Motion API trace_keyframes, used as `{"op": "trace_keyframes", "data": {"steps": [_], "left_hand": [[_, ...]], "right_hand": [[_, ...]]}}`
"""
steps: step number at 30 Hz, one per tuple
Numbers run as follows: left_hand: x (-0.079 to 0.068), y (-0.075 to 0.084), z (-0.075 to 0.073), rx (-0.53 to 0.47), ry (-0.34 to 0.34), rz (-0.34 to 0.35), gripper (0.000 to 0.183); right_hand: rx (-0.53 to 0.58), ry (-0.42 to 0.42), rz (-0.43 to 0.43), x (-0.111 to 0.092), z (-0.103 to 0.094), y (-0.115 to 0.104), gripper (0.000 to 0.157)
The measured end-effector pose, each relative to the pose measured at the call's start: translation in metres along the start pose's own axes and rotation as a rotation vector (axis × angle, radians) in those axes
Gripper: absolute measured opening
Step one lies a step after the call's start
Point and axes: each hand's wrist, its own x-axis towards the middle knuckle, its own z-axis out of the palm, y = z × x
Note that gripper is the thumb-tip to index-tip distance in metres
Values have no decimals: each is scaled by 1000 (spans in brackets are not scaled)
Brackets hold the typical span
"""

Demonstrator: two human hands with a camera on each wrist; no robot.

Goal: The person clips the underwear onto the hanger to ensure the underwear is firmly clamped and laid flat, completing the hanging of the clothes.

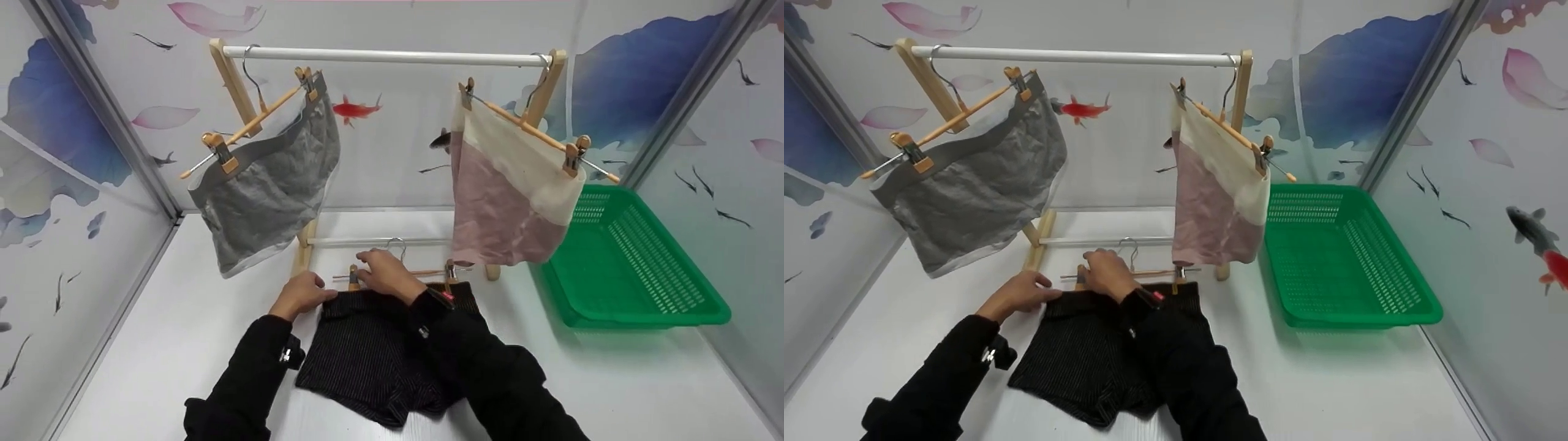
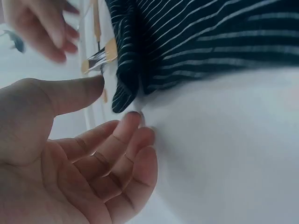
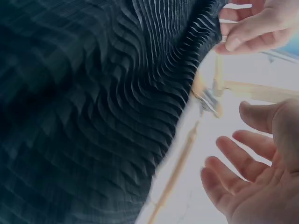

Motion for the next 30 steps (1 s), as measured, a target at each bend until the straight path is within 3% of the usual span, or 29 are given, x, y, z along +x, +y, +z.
{"op": "trace_keyframes", "data": {"steps": [8,13,19,24,30], "left_hand": [[7,1,15,-34,18,41,24],[8,0,15,-42,53,55,13],[11,0,15,-113,71,38,6],[13,0,15,-238,74,4,11],[10,1,15,-328,76,23,14]], "right_hand": [[-15,64,-17,11,22,6,14],[157,50,43,15,21,11,12],[357,13,109,16,15,17,27],[393,-48,121,16,11,20,41],[380,-70,89,17,5,21,34]]}}
